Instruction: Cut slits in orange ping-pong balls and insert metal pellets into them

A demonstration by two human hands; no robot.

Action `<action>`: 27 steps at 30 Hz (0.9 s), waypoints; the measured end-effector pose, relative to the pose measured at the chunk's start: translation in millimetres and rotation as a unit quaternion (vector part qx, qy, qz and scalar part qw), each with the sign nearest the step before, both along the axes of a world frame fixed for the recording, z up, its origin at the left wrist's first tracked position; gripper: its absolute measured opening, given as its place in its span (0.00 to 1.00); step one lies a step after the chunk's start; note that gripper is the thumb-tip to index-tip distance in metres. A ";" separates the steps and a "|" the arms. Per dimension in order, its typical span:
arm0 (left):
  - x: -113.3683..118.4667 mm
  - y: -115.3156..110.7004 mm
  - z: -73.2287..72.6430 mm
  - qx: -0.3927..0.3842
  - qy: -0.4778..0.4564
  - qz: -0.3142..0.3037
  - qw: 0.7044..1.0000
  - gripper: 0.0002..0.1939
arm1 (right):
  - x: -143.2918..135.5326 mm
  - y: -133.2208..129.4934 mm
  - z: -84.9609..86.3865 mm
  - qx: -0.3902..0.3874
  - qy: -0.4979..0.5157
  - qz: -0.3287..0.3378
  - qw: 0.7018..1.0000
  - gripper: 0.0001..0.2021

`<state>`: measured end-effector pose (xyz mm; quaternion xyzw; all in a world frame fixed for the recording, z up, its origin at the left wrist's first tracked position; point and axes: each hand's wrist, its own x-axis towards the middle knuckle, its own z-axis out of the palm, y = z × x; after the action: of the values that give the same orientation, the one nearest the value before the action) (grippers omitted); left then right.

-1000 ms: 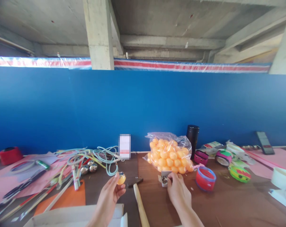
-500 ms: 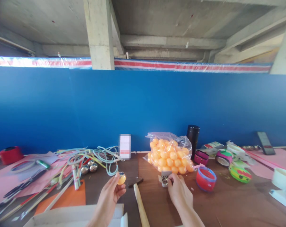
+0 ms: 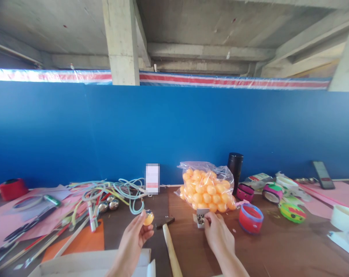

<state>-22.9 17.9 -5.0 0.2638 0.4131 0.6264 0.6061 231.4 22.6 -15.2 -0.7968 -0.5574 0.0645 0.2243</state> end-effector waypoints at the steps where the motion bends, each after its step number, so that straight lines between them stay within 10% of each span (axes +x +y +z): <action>1: -0.1 0.4 -0.4 0.001 0.001 0.003 1.000 0.19 | 0.1 -0.2 0.0 0.001 0.002 0.002 1.000 0.10; 16: 0.1 -0.6 1.6 0.001 -0.015 0.001 1.000 0.18 | 5.7 6.7 -12.3 0.105 0.088 0.006 0.991 0.08; 27: 1.6 -1.7 -0.1 0.020 -0.070 -0.009 0.997 0.15 | -35.7 -8.7 -8.5 0.150 0.314 0.121 0.930 0.13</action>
<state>-21.4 16.3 -5.1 0.2347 0.3547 0.6459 0.6340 195.6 14.0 -23.7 -0.6194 -0.5534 0.2538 0.4957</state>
